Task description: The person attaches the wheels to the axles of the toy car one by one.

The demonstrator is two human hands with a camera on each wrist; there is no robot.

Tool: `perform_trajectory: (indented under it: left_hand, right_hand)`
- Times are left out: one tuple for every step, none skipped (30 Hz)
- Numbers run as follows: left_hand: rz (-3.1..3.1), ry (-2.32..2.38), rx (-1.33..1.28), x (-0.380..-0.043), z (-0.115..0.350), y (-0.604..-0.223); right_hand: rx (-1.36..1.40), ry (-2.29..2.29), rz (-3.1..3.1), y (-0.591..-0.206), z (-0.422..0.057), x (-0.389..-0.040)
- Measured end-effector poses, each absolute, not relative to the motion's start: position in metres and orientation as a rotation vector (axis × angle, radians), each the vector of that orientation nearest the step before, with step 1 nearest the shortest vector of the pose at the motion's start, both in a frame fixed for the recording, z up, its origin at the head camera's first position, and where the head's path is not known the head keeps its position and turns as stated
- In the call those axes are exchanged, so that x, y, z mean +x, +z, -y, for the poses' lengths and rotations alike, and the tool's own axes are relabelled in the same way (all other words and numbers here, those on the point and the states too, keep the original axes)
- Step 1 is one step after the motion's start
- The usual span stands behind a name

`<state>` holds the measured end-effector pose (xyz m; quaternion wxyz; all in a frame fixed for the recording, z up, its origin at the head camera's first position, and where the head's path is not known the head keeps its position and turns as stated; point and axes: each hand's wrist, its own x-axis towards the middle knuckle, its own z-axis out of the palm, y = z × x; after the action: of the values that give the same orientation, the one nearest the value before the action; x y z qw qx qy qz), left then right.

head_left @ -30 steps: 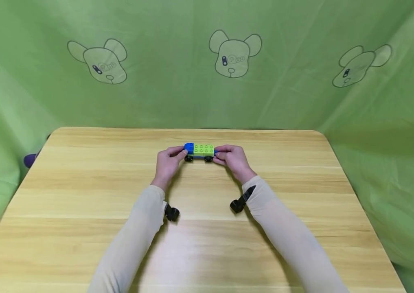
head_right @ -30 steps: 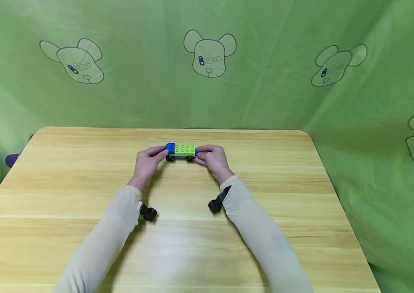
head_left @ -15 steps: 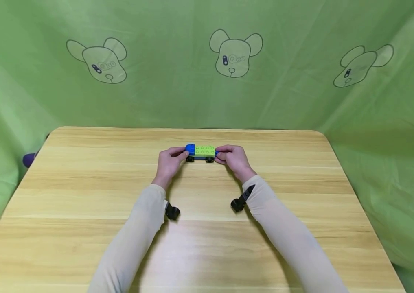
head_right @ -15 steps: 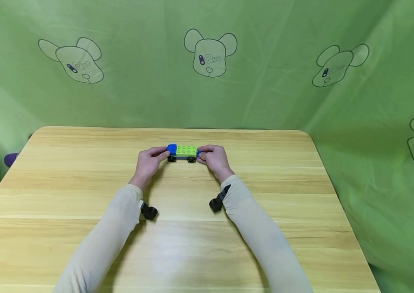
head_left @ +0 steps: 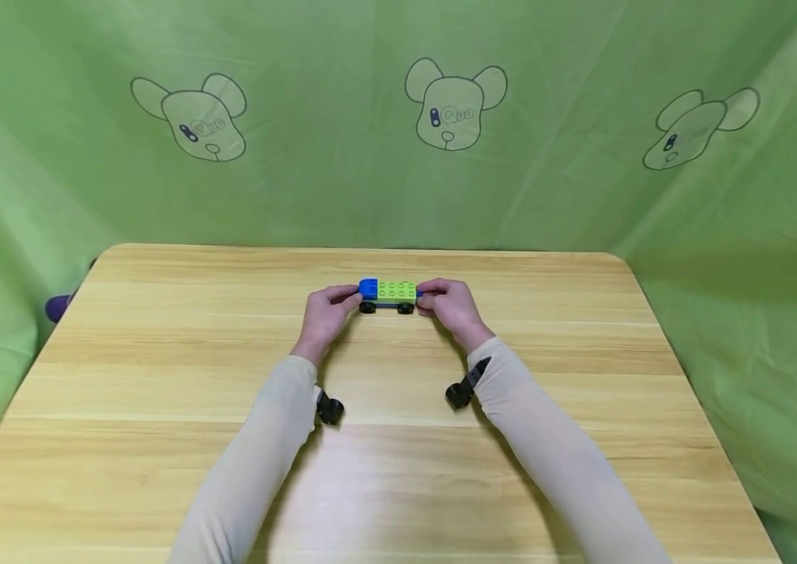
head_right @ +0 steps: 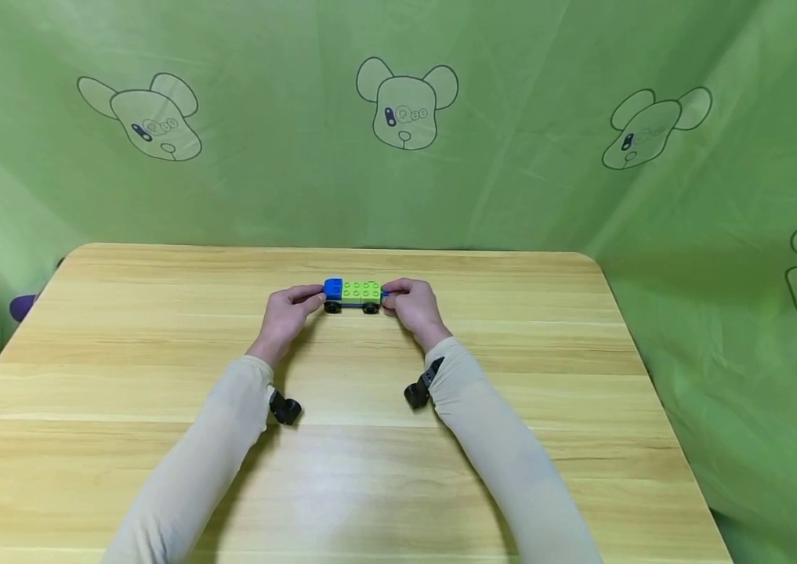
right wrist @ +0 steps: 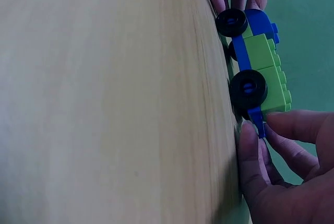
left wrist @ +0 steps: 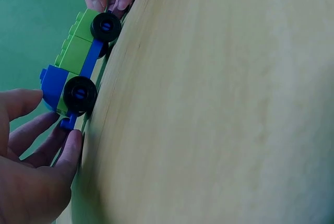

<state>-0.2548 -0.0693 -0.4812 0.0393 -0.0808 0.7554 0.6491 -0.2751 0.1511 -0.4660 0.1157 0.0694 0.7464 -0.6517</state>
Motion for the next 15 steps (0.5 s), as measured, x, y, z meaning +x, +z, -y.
perform_trajectory:
  left_hand:
    - [-2.318, 1.988, -0.244, -0.255, 0.07, -0.482]
    - [-2.32, 1.985, -0.239, -0.255, 0.07, -0.482]
    - [-2.323, 1.982, -0.236, -0.255, 0.071, -0.482]
    - [-2.327, 1.978, -0.232, -0.255, 0.072, -0.482]
    - [-2.325, 1.979, -0.231, -0.255, 0.072, -0.482]
    - [-2.321, 1.982, -0.23, -0.255, 0.072, -0.482]
    - [-2.317, 1.988, -0.229, -0.255, 0.073, -0.482]
    - [-2.313, 1.992, -0.226, -0.256, 0.073, -0.482]
    - [-2.31, 1.995, -0.225, -0.256, 0.073, -0.482]
    - [-2.309, 1.995, -0.22, -0.256, 0.074, -0.481]
    - [-2.305, 1.996, -0.212, -0.256, 0.075, -0.48]
    - [-2.306, 1.99, -0.197, -0.256, 0.077, -0.48]
    - [-2.309, 1.979, -0.177, -0.255, 0.079, -0.48]
    - [-2.318, 1.96, -0.145, -0.255, 0.081, -0.479]
    - [-2.336, 1.926, -0.115, -0.254, 0.084, -0.479]
  right_hand:
    - [0.198, -1.905, -2.19, -0.466, -0.151, -0.275]
    - [0.192, -1.9, -2.196, -0.466, -0.152, -0.275]
    - [0.187, -1.895, -2.2, -0.467, -0.152, -0.274]
    - [0.182, -1.894, -2.202, -0.467, -0.152, -0.274]
    - [0.18, -1.895, -2.204, -0.468, -0.152, -0.274]
    - [0.172, -1.898, -2.213, -0.472, -0.153, -0.276]
    - [0.171, -1.902, -2.211, -0.472, -0.154, -0.276]
    - [0.168, -1.904, -2.208, -0.473, -0.154, -0.276]
    - [0.165, -1.906, -2.206, -0.473, -0.154, -0.276]
    - [0.162, -1.907, -2.207, -0.473, -0.155, -0.276]
    - [0.157, -1.908, -2.205, -0.473, -0.156, -0.275]
    - [0.155, -1.907, -2.204, -0.472, -0.156, -0.274]
    - [0.153, -1.903, -2.205, -0.472, -0.157, -0.274]
    - [0.15, -1.896, -2.208, -0.471, -0.158, -0.273]
    - [0.144, -1.885, -2.215, -0.471, -0.159, -0.272]
